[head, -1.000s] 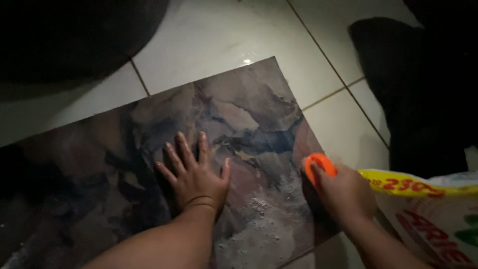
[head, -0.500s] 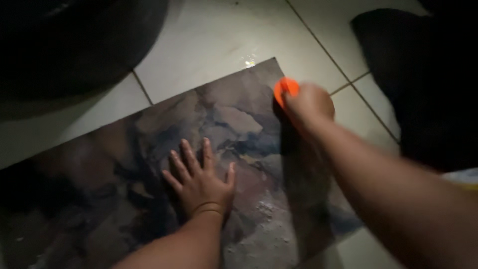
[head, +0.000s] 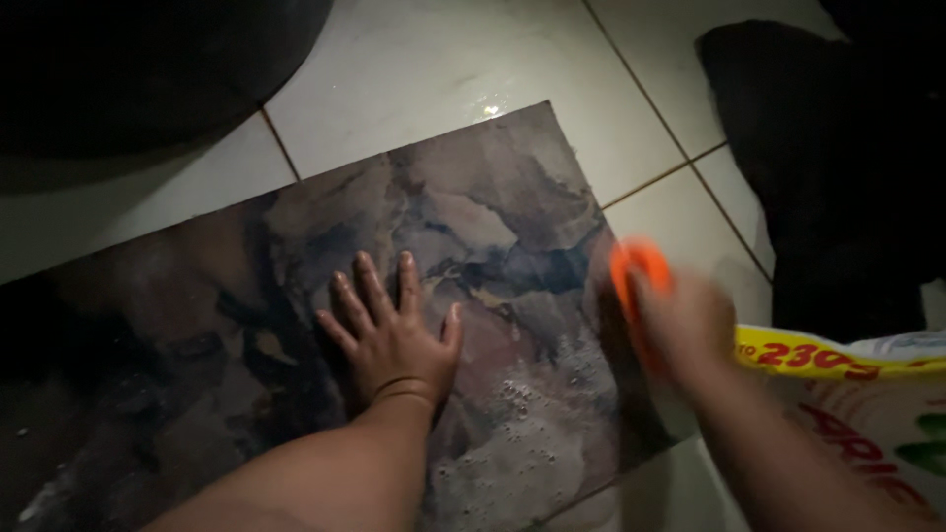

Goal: The person scrubs a patterned floor mat with an orange scrubbing tool while sprinkling white powder detergent onto the surface. They use their left hand to hold the mat steady and their right hand to scrub in circular and back-and-forth motions.

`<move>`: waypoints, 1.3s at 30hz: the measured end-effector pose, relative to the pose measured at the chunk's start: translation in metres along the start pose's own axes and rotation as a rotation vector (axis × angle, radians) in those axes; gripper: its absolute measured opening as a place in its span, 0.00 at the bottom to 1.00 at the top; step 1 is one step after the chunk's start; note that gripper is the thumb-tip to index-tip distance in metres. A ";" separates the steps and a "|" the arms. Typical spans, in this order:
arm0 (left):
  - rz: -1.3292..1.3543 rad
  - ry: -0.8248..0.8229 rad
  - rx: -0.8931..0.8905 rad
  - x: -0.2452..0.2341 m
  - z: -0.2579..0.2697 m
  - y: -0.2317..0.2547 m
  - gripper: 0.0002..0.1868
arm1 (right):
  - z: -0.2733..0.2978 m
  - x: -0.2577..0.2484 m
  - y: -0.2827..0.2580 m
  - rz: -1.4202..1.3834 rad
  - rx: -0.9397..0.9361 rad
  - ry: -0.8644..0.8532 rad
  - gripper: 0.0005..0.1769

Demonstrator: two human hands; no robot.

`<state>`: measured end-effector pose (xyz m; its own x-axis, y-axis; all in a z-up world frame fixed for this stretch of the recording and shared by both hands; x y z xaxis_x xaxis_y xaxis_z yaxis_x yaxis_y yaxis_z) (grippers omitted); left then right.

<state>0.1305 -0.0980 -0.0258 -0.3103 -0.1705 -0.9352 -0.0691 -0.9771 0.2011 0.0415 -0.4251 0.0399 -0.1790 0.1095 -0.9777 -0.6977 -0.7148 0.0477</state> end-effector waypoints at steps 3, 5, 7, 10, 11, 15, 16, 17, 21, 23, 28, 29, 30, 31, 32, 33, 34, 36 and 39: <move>0.011 0.000 0.002 -0.001 -0.001 0.001 0.46 | -0.081 -0.010 -0.066 -0.155 -0.011 -0.007 0.29; 0.034 0.045 0.015 -0.006 0.001 0.004 0.48 | -0.124 -0.025 -0.116 -0.224 -0.057 0.057 0.25; 0.036 0.042 0.007 -0.006 0.001 0.003 0.48 | -0.138 -0.022 -0.142 -0.300 -0.054 0.032 0.22; 0.019 -0.011 -0.022 -0.003 0.000 0.001 0.46 | -0.132 -0.014 -0.148 -0.325 0.045 -0.083 0.25; 0.012 -0.011 -0.023 -0.003 0.001 0.002 0.46 | -0.121 -0.011 -0.139 -0.304 0.047 -0.114 0.27; -0.002 -0.024 -0.023 -0.004 -0.003 0.000 0.47 | -0.071 -0.009 -0.088 -0.071 -0.013 -0.099 0.33; 0.004 -0.013 -0.015 -0.004 -0.002 0.002 0.47 | -0.051 -0.004 -0.066 -0.083 -0.015 -0.093 0.29; 0.006 -0.001 -0.010 -0.004 -0.002 0.002 0.47 | -0.034 0.006 -0.038 -0.035 0.053 -0.140 0.31; 0.012 0.000 -0.009 -0.004 0.001 0.000 0.46 | 0.033 0.032 0.048 0.087 0.191 -0.186 0.33; 0.015 0.008 -0.004 -0.007 0.001 0.001 0.46 | 0.051 0.036 0.067 0.085 0.216 -0.189 0.33; 0.012 -0.023 -0.003 -0.007 0.001 -0.001 0.46 | 0.020 0.010 0.018 0.026 0.112 -0.068 0.33; 0.016 -0.021 -0.002 -0.007 0.001 0.000 0.47 | -0.005 -0.001 -0.012 0.019 0.013 -0.014 0.32; 0.020 -0.020 -0.002 -0.007 0.000 0.002 0.47 | -0.032 -0.001 -0.035 -0.108 0.063 -0.048 0.34; 0.033 -0.021 0.002 -0.007 0.000 0.002 0.47 | -0.060 -0.005 -0.065 -0.135 0.047 -0.056 0.35; 0.046 -0.022 0.006 -0.007 0.000 0.003 0.48 | -0.084 -0.031 -0.114 -0.120 -0.192 0.184 0.32; 0.058 -0.025 0.006 -0.007 0.001 0.003 0.48 | -0.109 -0.020 -0.129 -0.232 -0.059 0.055 0.31; 0.061 -0.019 -0.002 -0.008 0.002 0.002 0.47 | -0.125 -0.015 -0.151 -0.287 -0.041 -0.003 0.27; 0.072 -0.003 0.000 -0.009 0.004 0.000 0.45 | -0.134 0.000 -0.168 -0.351 -0.001 -0.083 0.22; 0.049 -0.001 -0.004 -0.011 0.003 0.004 0.46 | -0.123 -0.001 -0.158 -0.304 0.011 -0.083 0.22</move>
<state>0.1308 -0.0995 -0.0140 -0.3144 -0.2178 -0.9240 -0.0502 -0.9682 0.2453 0.2369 -0.3973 0.0083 -0.0166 0.3735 -0.9275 -0.7352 -0.6332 -0.2418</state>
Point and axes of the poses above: each hand's wrist, its own z-axis away from the middle knuckle, its own x-axis out of the palm, y = z × x, the point moved 9 cm from there along -z, towards the middle knuckle, and after that the axes turned 3 degrees about z, right-handed, at the moved point
